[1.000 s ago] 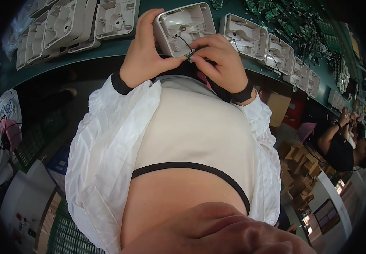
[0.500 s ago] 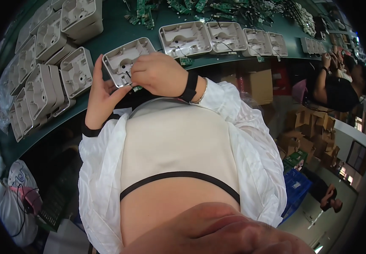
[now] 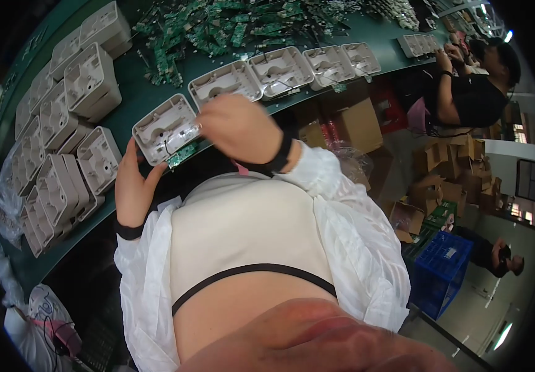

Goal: The person picks up a circuit board and a plastic housing, inserts the board into the housing, and threads a wire through an opening. They then set the assembled unit aside on the table and repeat the process.

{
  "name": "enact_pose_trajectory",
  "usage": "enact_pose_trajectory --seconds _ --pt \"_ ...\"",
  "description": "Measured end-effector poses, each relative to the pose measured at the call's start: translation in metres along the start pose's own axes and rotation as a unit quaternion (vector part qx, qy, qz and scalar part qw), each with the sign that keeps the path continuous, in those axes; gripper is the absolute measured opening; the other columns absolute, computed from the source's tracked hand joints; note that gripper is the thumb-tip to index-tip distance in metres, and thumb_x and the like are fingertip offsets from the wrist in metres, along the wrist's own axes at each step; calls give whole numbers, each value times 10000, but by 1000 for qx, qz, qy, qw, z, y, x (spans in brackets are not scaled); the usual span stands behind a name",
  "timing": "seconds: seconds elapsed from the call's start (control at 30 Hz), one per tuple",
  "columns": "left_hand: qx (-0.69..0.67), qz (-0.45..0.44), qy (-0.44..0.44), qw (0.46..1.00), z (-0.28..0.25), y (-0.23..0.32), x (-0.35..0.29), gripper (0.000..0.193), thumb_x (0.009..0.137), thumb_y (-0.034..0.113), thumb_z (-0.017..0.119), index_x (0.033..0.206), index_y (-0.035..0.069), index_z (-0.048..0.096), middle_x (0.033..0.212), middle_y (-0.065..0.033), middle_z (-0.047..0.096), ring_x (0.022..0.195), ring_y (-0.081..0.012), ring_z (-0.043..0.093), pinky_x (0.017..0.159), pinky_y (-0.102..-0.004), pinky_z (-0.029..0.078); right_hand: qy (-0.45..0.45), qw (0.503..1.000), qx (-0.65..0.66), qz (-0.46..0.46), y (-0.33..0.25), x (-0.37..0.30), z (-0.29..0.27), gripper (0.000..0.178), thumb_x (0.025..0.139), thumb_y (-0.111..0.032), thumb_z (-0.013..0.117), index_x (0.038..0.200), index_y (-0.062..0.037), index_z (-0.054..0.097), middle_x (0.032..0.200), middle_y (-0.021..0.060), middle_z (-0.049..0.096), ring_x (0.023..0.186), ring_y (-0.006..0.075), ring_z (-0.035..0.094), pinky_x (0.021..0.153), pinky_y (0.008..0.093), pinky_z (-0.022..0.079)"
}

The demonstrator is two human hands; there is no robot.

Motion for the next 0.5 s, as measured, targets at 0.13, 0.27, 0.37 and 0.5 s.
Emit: enact_pose_trajectory --seconds 0.13,0.27,0.37,0.5 --pt "-65 1 -2 998 3 -6 -1 814 854 178 814 1529 -16 403 1290 -223 661 1110 -332 674 941 -398 536 158 951 -151 216 83 -63 -115 177 839 -105 749 996 -37 701 1028 137 697 981 356 655 858 441 517" --pt "-115 9 -4 993 5 -3 6 803 859 165 809 1528 -18 404 1304 -218 665 1121 -319 675 960 -389 529 181 873 -329 310 149 -123 -179 274 862 -241 779 1025 -27 725 1053 163 705 1047 358 645 879 467 518" --pt "-125 -7 -17 992 7 1 9 800 863 156 806 1529 -21 400 1302 -213 669 1128 -311 674 968 -385 526 101 803 -428 403 199 -151 -186 408 832 -347 795 1095 -41 736 1092 154 696 1089 392 614 910 465 506" --pt "-89 -35 -20 995 8 7 11 800 871 154 805 1534 -24 394 1297 -210 671 1137 -295 671 970 -376 523 62 750 -454 478 235 -163 -197 386 795 -361 813 1040 -66 773 1071 150 711 1062 378 638 890 457 527"
Point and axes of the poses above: each hand's wrist, its own x-axis towards the middle knuckle, its own z-axis out of the palm, y = z × x, the point moved 9 cm from there along x, towards the middle knuckle
